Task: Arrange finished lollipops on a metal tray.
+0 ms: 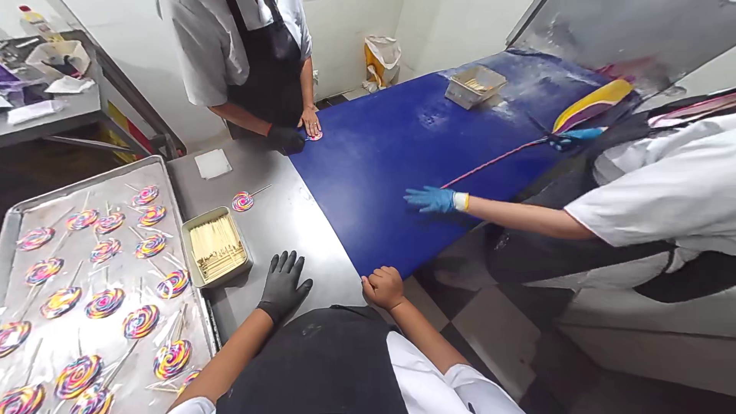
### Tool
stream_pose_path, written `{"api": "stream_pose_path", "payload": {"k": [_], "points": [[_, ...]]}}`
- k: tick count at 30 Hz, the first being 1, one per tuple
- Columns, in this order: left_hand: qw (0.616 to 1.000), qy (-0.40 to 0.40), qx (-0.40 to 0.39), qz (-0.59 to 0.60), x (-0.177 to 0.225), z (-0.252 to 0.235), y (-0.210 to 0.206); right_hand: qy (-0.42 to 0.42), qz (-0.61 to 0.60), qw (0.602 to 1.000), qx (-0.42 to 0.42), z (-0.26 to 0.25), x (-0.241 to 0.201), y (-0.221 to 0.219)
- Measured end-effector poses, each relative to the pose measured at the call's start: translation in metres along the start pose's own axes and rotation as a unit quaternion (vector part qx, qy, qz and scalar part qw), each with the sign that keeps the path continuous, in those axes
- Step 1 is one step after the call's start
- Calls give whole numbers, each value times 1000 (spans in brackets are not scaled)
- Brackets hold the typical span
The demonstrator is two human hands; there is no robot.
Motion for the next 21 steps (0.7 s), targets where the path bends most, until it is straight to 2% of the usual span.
{"api": "stream_pose_path", "payload": {"k": [4, 7, 8, 10, 12, 15, 18, 21], "points": [[1000, -6, 14, 4, 0, 0, 1, 1, -14, 1000, -26, -1, -1, -1], [1000, -8, 16, 1, 1, 0, 1, -15, -54, 988, -141, -13, 12, -9], [1000, -9, 20, 1, 1, 0, 1, -43, -48, 985, -158, -19, 28, -10], [1000, -11, 21, 0, 0, 0, 0, -152, 23, 974, -166, -30, 76, -7], [1000, -12, 25, -3, 0, 0, -1, -278, 92, 942, -165, -41, 133, 1], [1000, -11, 22, -4, 0, 0, -1, -387, 145, 898, -154, -61, 202, 3], [1000, -9, 21, -2, -1, 0, -1, -402, 157, 876, -215, -83, 243, -11], [1000, -7, 17, -2, -2, -1, -2, -389, 149, 874, -250, -104, 253, -19]]}}
Point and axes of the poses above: each hand's wrist, its own z-axis away from the middle knuckle, its own y-axis out of the back of the hand, x = y × z, the point moved 10 cm from there along -z, towards the middle knuckle, and after that the axes turned 1 degree about x, right-handed, at the moved point
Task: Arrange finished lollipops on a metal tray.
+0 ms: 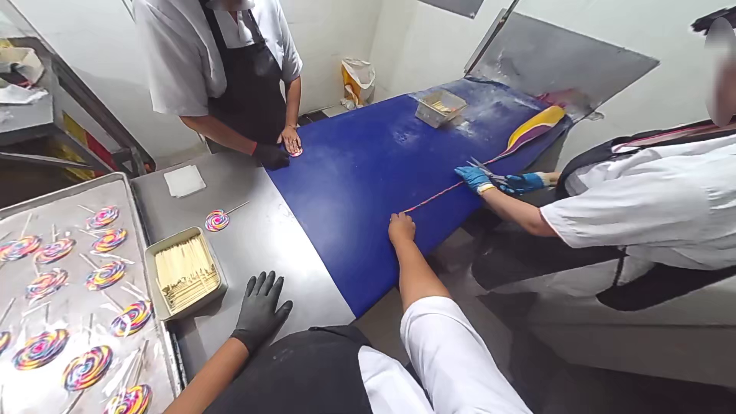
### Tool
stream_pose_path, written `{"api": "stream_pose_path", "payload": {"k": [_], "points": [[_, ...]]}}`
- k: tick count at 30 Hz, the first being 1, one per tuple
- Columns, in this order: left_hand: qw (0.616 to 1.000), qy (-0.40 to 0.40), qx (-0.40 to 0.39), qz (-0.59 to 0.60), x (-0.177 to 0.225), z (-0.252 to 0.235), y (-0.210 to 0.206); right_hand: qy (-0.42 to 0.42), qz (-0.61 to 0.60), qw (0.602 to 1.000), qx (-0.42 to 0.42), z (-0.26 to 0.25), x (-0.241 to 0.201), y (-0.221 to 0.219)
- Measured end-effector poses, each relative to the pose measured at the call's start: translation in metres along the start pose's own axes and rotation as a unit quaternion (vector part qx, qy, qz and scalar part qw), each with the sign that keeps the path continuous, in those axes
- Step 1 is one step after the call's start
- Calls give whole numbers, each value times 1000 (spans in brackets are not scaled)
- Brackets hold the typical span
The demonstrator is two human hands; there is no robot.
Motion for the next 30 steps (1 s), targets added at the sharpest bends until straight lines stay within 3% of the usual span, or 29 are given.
{"api": "stream_pose_path", "payload": {"k": [4, 8, 13, 18, 19, 23, 26, 28, 30], "points": [[1000, 7, 1, 9, -1, 0, 2, 12, -16, 1000, 11, 10, -15, -8], [998, 3, 42, 53, 6, -5, 12, 202, -63, 973, 94, 98, -77, -22], [987, -117, -60, 94, 41, -23, 4, 430, -156, 882, 115, 251, -175, -37], [971, -195, -28, 135, 53, -33, 14, 634, -223, 731, 117, 291, -217, -27], [967, -207, -12, 150, 52, -36, 18, 634, -223, 728, 132, 282, -219, -23], [942, -298, -42, 147, 57, -52, 29, 546, -201, 810, 74, 223, -227, -34], [921, -371, -96, 65, 78, -59, 35, 554, -196, 808, 34, 219, -228, -40], [925, -359, -117, 40, 83, -69, 33, 520, -157, 838, 41, 220, -223, -40], [948, -289, -129, 41, 75, -86, 31, 450, -111, 884, 59, 220, -219, -39]]}}
Point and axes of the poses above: each hand's wrist, its own z-axis away from the middle knuckle, its own y-axis out of the back of the hand, x = y × z, the point moved 10 cm from there along -z, towards the middle knuckle, and after that the axes turned 1 degree about x, right-handed, at the moved point
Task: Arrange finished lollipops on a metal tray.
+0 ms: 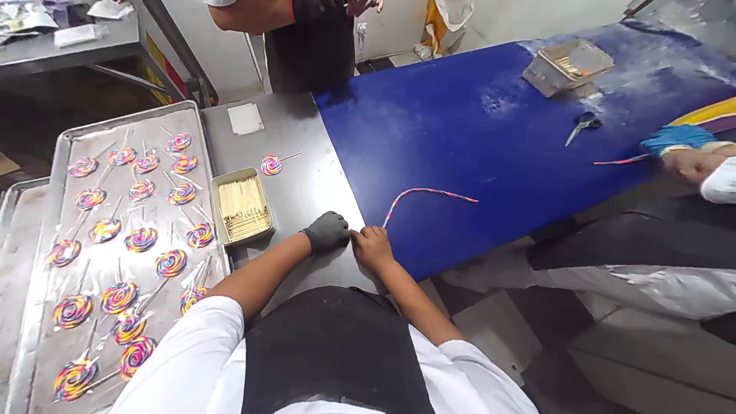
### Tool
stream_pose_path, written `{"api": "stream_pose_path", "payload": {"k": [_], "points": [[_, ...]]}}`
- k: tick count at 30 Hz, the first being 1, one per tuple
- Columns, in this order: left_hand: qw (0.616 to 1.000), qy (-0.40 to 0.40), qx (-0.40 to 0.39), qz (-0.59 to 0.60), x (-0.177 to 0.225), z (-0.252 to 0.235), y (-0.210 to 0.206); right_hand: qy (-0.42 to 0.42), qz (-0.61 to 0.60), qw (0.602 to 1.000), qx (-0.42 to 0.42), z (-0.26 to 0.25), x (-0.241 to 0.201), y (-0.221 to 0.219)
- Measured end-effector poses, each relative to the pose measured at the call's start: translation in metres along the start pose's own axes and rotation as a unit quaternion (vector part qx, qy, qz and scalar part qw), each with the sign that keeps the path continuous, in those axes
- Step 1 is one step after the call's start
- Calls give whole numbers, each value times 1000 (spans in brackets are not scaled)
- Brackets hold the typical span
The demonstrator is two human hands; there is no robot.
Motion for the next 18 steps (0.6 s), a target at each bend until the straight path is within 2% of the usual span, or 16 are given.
{"api": "stream_pose_path", "payload": {"k": [3, 6, 9, 11, 13, 14, 16, 17, 18], "points": [[986, 159, 37, 19, -27, 2, 2, -86, 18, 996, -31, 4, -13, -6], [969, 243, 48, 16, -32, 16, -2, -82, -7, 990, -111, 9, -35, -17], [960, 279, 29, 21, -60, 20, 5, 10, -62, 982, -181, 17, -63, -26], [947, 315, 55, 26, -102, 14, 21, 118, -106, 967, -202, 24, -83, -24], [932, 351, 81, 27, -141, 3, 36, 172, -120, 947, -244, 24, -89, -15], [930, 355, 86, 29, -149, -6, 42, 173, -113, 955, -213, 17, -83, -4], [940, 337, 45, 39, -131, -30, 52, 143, -100, 983, -56, -5, -66, 29], [942, 327, -31, 63, -102, -41, 63, 131, -90, 987, 15, -14, -61, 45], [928, 330, -142, 98, -67, -48, 77, 130, -88, 986, 50, -22, -59, 54]]}}
Point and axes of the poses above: each hand's wrist, its own z-axis away from the middle knuckle, its own y-axis out of the back of the hand, x = y × z, the point moved 10 cm from there along -z, towards the middle knuckle, and after that the axes turned 1 degree about x, right-handed, at the moved point
